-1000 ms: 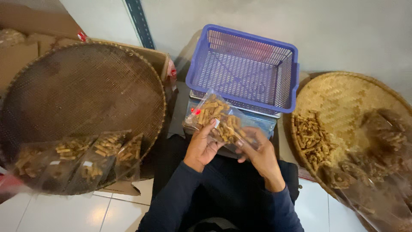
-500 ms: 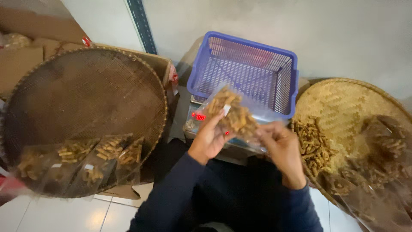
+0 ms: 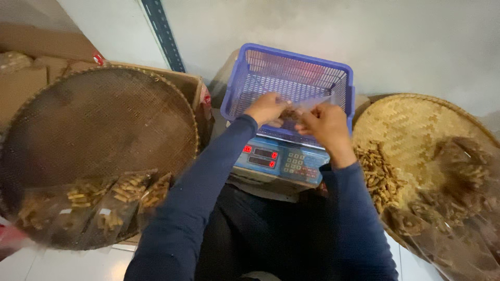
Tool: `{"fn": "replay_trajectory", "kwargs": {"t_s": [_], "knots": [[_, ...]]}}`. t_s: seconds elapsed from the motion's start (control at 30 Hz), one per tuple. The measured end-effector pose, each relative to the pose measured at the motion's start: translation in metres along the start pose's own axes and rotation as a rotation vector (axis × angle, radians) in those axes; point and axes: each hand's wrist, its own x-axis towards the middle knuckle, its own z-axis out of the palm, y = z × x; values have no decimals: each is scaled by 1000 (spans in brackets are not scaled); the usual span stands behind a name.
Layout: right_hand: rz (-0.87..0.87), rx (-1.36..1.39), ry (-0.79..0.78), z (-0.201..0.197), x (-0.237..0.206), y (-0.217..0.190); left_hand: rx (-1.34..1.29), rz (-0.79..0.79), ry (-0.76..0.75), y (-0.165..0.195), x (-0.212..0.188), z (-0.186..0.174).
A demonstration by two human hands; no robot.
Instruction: The person sits on the floor and fills clear plastic bags with dried food pieces from woven trays, places each bag in the blue basket on a digital scale to weigh it, adjusts the contents, then sets filled bags on the trays beside them. They repeat this weighing and bagging cycle throughout the episode.
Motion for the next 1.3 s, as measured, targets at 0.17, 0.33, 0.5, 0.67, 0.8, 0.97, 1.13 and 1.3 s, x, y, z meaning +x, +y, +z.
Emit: {"fn": "replay_trajectory", "kwargs": {"t_s": [0.17,0.33,0.5,0.67,0.8,0.97,1.13,1.3], "knots": [[75,-86,-98,20,1,-1,609,187,93,-6,-9,1],[68,-240,-77,28,-11,0,712,518,297,-1,-42,-7],[97,-295,-41,18,-32,10,503,483,362,19,-92,-12],[-17,-173,81,-16,-64,39,49,758,500,-25,-141,-24],[132,3,283,-56,-94,85,-322,575,761,-110,-186,-34],[100,-262,656,-96,-121,163,-660,590,911,-179,-206,-55],[-27,-613,853,-112,-130,236,-639,550,906,-187,-192,-58],[51,-701,835,-114,-128,279,-603,571,876,-188,-181,-47]]}}
